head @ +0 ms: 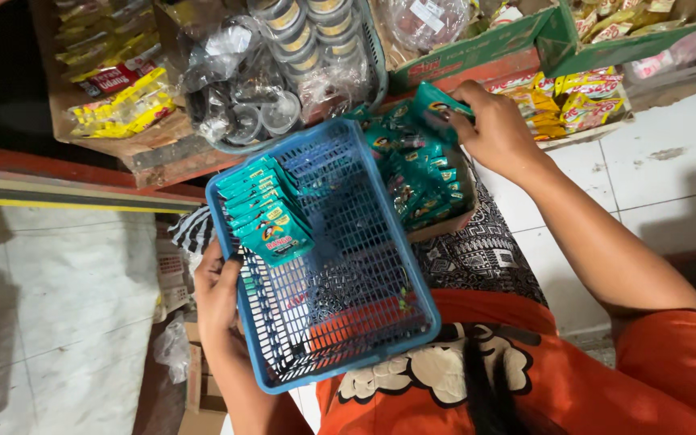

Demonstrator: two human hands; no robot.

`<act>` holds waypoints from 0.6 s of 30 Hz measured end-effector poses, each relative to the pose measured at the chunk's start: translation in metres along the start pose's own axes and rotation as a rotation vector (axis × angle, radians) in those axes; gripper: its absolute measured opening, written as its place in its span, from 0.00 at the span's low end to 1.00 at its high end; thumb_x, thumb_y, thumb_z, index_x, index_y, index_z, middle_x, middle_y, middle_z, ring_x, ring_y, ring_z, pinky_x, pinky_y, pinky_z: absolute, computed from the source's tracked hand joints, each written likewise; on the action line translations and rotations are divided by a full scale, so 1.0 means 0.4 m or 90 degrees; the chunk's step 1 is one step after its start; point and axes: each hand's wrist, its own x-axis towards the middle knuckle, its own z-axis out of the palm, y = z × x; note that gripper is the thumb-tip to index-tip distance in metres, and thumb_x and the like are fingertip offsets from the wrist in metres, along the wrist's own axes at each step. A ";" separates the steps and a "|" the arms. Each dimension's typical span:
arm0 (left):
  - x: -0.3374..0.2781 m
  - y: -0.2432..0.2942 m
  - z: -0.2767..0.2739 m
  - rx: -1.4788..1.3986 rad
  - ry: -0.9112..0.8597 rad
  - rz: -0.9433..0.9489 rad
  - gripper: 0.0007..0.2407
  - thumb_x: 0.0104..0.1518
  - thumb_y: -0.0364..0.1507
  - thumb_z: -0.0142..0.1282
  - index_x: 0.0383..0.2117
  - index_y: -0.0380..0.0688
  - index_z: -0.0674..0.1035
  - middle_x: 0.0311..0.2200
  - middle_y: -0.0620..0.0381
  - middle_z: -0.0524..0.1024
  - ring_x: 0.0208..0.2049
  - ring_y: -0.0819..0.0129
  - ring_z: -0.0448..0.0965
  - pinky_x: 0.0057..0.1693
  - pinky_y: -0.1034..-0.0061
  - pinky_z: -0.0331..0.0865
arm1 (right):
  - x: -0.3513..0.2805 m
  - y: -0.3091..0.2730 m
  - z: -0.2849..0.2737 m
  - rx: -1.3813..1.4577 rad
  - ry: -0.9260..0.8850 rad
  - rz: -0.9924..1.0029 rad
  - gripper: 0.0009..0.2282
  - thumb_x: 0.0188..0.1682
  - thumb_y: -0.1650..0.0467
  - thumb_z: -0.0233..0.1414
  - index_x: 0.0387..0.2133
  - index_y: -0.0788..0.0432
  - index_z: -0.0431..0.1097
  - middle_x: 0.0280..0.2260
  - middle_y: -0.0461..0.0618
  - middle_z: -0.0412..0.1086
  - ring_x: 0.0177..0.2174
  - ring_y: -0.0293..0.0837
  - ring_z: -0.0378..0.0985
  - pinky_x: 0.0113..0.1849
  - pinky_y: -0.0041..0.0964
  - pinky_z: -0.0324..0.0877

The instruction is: The person organizes green sachets in a blue plastic basket and on a shelf by hand, moving them from a larger collection into a organized stack within the basket.

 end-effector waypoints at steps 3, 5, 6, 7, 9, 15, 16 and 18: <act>-0.002 -0.009 -0.004 0.001 -0.002 0.011 0.19 0.58 0.19 0.46 0.58 0.32 0.74 0.47 0.54 0.79 0.44 0.73 0.78 0.51 0.79 0.71 | 0.032 -0.026 0.019 0.101 -0.109 -0.047 0.13 0.52 0.68 0.53 0.48 0.59 0.70 0.41 0.58 0.76 0.38 0.55 0.80 0.40 0.48 0.72; 0.000 -0.018 -0.007 -0.013 -0.009 0.007 0.19 0.59 0.20 0.47 0.58 0.32 0.74 0.47 0.54 0.79 0.43 0.73 0.78 0.51 0.79 0.71 | 0.056 -0.048 0.052 0.165 -0.239 -0.129 0.14 0.50 0.67 0.54 0.48 0.57 0.71 0.41 0.55 0.77 0.42 0.53 0.80 0.45 0.45 0.71; 0.002 -0.023 -0.009 -0.005 -0.013 0.008 0.19 0.59 0.20 0.47 0.58 0.32 0.74 0.47 0.54 0.79 0.43 0.73 0.78 0.51 0.79 0.71 | 0.060 -0.057 0.064 0.069 -0.266 -0.152 0.15 0.49 0.64 0.56 0.48 0.55 0.72 0.42 0.55 0.77 0.44 0.53 0.79 0.49 0.46 0.69; 0.004 -0.026 -0.013 0.003 -0.017 0.009 0.19 0.59 0.20 0.47 0.59 0.32 0.74 0.47 0.54 0.79 0.43 0.73 0.78 0.50 0.78 0.71 | 0.063 -0.070 0.081 -0.028 -0.293 -0.174 0.16 0.48 0.61 0.58 0.48 0.53 0.73 0.43 0.55 0.77 0.46 0.54 0.78 0.53 0.47 0.66; 0.006 -0.035 -0.019 0.018 -0.026 0.021 0.19 0.59 0.20 0.47 0.59 0.32 0.73 0.47 0.54 0.79 0.43 0.74 0.77 0.51 0.79 0.70 | 0.060 -0.098 0.105 -0.165 -0.295 -0.225 0.21 0.43 0.58 0.62 0.49 0.49 0.74 0.45 0.53 0.75 0.50 0.54 0.74 0.57 0.53 0.59; 0.009 -0.045 -0.016 0.070 -0.014 0.025 0.20 0.58 0.19 0.45 0.59 0.32 0.73 0.47 0.53 0.79 0.43 0.72 0.78 0.52 0.78 0.70 | 0.029 -0.159 0.110 -0.238 -0.337 -0.194 0.32 0.34 0.59 0.65 0.56 0.48 0.69 0.52 0.51 0.69 0.58 0.54 0.63 0.59 0.66 0.45; 0.005 -0.041 -0.014 0.072 -0.022 0.031 0.21 0.58 0.19 0.44 0.60 0.32 0.74 0.48 0.53 0.79 0.44 0.72 0.78 0.53 0.78 0.70 | 0.027 -0.157 0.104 -0.191 -0.315 -0.218 0.33 0.32 0.59 0.66 0.56 0.52 0.69 0.52 0.54 0.69 0.56 0.56 0.64 0.57 0.60 0.52; -0.004 -0.035 -0.008 0.055 -0.024 0.036 0.21 0.57 0.19 0.44 0.60 0.32 0.73 0.49 0.53 0.79 0.46 0.72 0.78 0.55 0.78 0.70 | 0.025 -0.147 0.095 -0.167 -0.317 -0.207 0.33 0.31 0.59 0.66 0.54 0.57 0.70 0.52 0.56 0.69 0.55 0.57 0.66 0.55 0.52 0.61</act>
